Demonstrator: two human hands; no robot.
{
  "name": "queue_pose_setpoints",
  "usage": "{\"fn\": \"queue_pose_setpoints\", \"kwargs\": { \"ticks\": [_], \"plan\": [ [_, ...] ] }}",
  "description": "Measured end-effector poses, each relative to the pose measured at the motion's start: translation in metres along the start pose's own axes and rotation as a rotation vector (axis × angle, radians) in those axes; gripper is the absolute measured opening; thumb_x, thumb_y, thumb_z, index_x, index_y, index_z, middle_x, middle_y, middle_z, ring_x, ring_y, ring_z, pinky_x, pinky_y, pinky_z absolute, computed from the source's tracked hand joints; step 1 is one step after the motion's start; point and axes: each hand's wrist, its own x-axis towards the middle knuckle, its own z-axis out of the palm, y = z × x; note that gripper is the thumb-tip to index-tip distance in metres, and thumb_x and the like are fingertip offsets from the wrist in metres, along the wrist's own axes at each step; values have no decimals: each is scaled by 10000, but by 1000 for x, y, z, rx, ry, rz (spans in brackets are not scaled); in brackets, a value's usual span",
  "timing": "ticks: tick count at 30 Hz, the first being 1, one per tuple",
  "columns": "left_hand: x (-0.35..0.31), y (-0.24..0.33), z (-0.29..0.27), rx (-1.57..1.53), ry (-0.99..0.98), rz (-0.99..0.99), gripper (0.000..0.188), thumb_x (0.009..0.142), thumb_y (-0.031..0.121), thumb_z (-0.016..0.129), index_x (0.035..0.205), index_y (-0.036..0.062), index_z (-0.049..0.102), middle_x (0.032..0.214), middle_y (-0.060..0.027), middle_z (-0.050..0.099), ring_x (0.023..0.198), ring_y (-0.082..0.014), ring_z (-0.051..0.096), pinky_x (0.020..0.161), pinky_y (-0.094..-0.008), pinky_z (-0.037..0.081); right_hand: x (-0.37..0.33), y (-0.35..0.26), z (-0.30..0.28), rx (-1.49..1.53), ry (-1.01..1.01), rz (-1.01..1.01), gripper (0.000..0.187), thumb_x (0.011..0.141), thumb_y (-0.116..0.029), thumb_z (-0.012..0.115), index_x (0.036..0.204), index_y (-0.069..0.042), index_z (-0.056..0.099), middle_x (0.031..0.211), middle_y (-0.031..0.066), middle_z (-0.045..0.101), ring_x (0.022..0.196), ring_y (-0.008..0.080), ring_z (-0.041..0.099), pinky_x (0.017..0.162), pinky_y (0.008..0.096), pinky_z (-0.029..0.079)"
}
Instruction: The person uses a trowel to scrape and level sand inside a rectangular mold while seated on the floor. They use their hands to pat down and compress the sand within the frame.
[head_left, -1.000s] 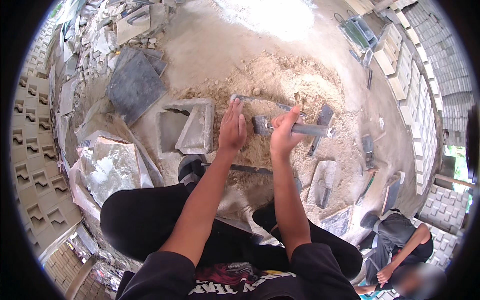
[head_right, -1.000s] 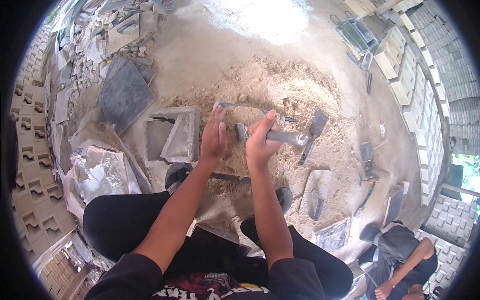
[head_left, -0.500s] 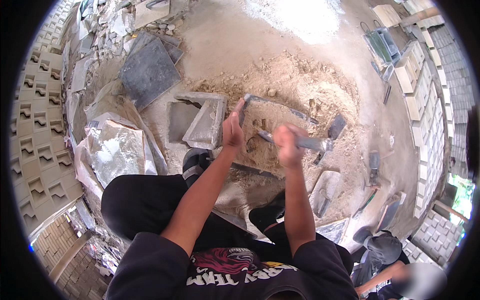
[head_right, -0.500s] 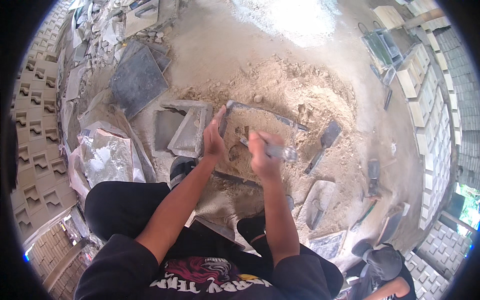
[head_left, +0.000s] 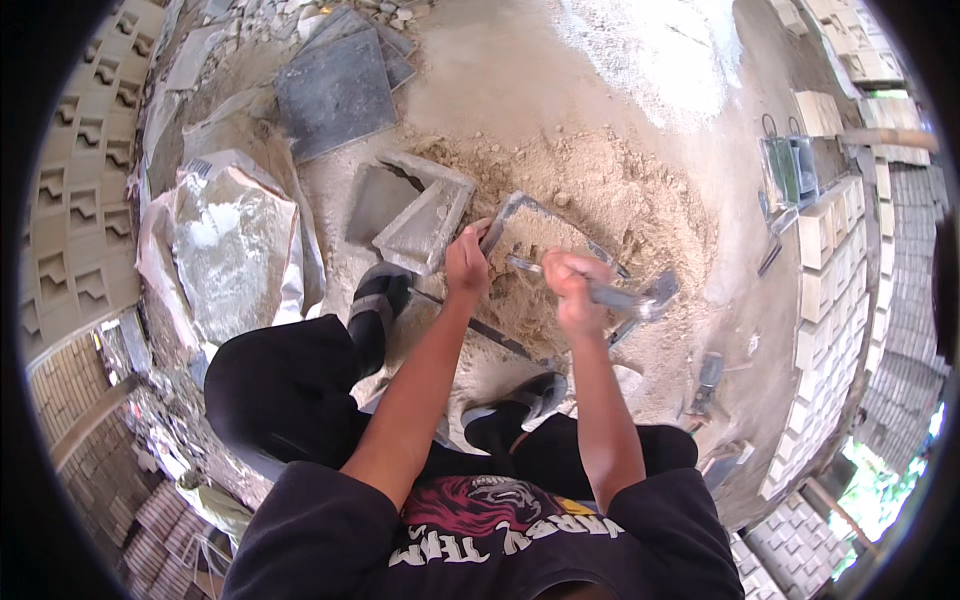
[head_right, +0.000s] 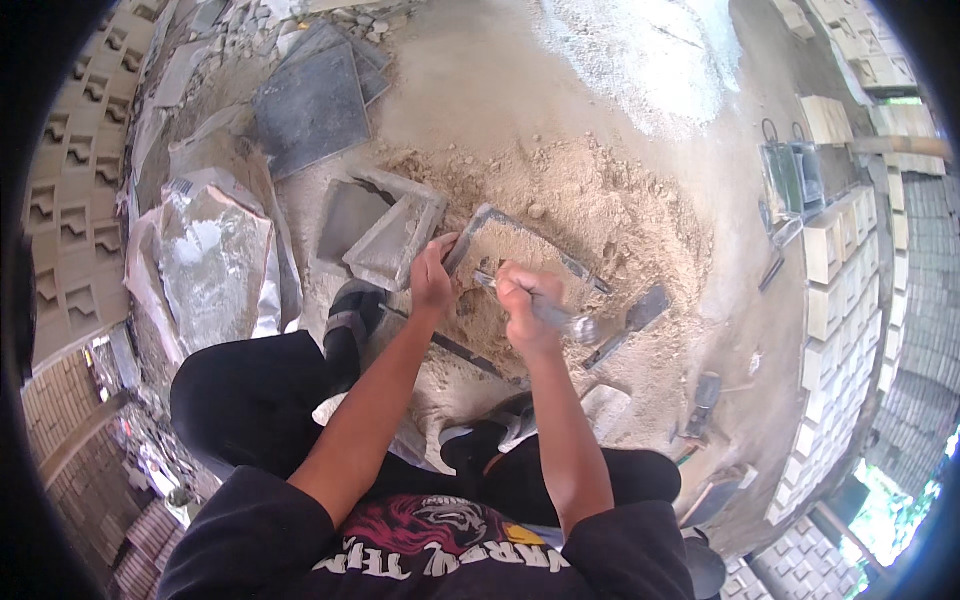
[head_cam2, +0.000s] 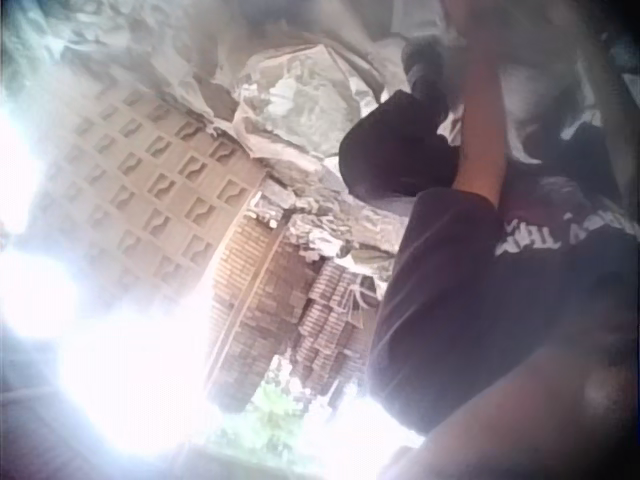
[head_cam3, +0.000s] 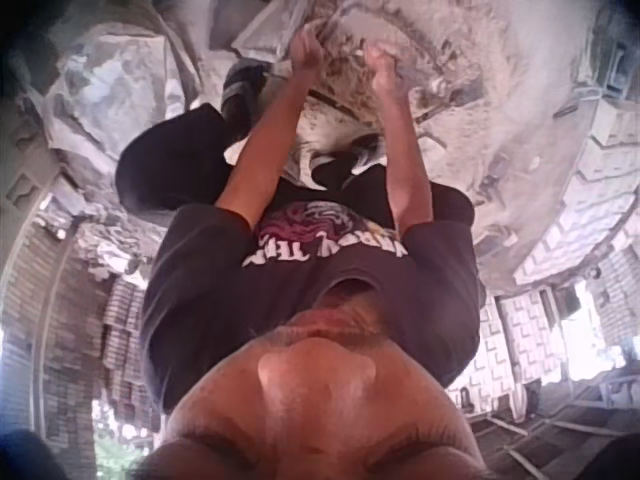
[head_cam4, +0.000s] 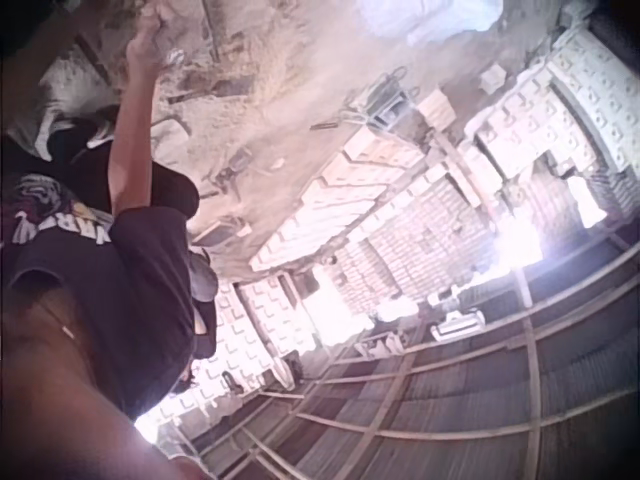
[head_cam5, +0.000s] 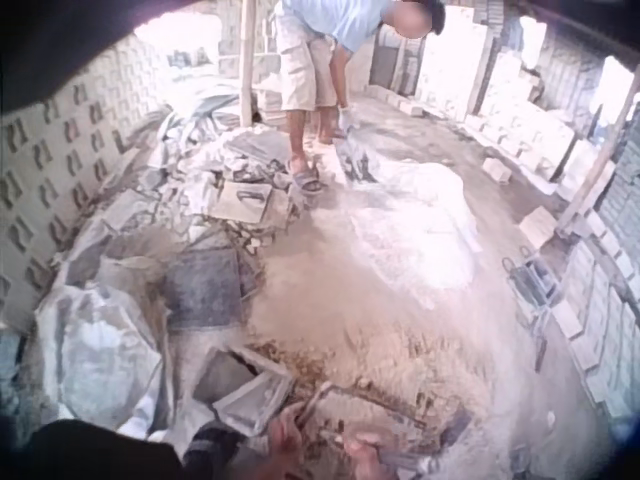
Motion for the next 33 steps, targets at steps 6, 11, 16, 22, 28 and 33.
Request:
{"fn": "queue_pose_setpoints", "kwargs": {
  "ticks": [6, 11, 16, 22, 28, 33],
  "plan": [
    [-11, -7, 3, 756, 140, -4, 442, 972, 334, 287, 1009, 77, 645, 838, -261, 645, 813, -488, 589, 744, -577, 448, -13, -10, -4, -32, 68, 169, 211, 810, -30, 456, 608, 8, 410, 620, 36, 451, 572, 97, 390, 533, 260, 302],
    [-14, -1, 6, 746, 167, 5, 392, 962, 336, 308, 944, 97, 619, 822, -247, 640, 808, -477, 593, 740, -574, 446, -27, 1, 2, -187, 150, 108, 291, 826, -57, 414, 555, -44, 311, 535, 30, 352, 507, 113, 315, 506, 279, 253],
    [-12, 4, 6, 747, 166, -41, 384, 955, 335, 323, 878, 83, 601, 822, -252, 633, 803, -479, 586, 731, -580, 432, -44, -9, 17, -120, 460, 45, 257, 820, -55, 438, 585, -25, 338, 557, 34, 358, 527, 122, 346, 508, 274, 259],
    [-9, -7, 4, 809, 133, -5, 413, 945, 336, 329, 940, 66, 642, 824, -271, 622, 839, -489, 581, 744, -571, 426, -48, -15, 16, -162, 472, -11, 250, 812, -53, 440, 574, -25, 370, 560, 50, 401, 533, 130, 375, 505, 277, 283],
    [-3, -11, 1, 858, 73, -15, 405, 927, 343, 335, 975, 61, 622, 848, -279, 635, 833, -498, 589, 750, -567, 445, -50, -42, 18, -61, 654, 131, 283, 843, -45, 422, 570, -27, 353, 541, 29, 380, 513, 111, 353, 499, 287, 274],
    [-1, 3, 6, 626, -20, 54, 451, 961, 317, 344, 1228, 26, 563, 1020, -255, 643, 985, -447, 599, 862, -500, 460, -58, -19, 22, -254, 761, 102, 290, 861, -40, 414, 575, -28, 364, 546, 23, 364, 515, 109, 334, 505, 288, 283]
  ]
}}
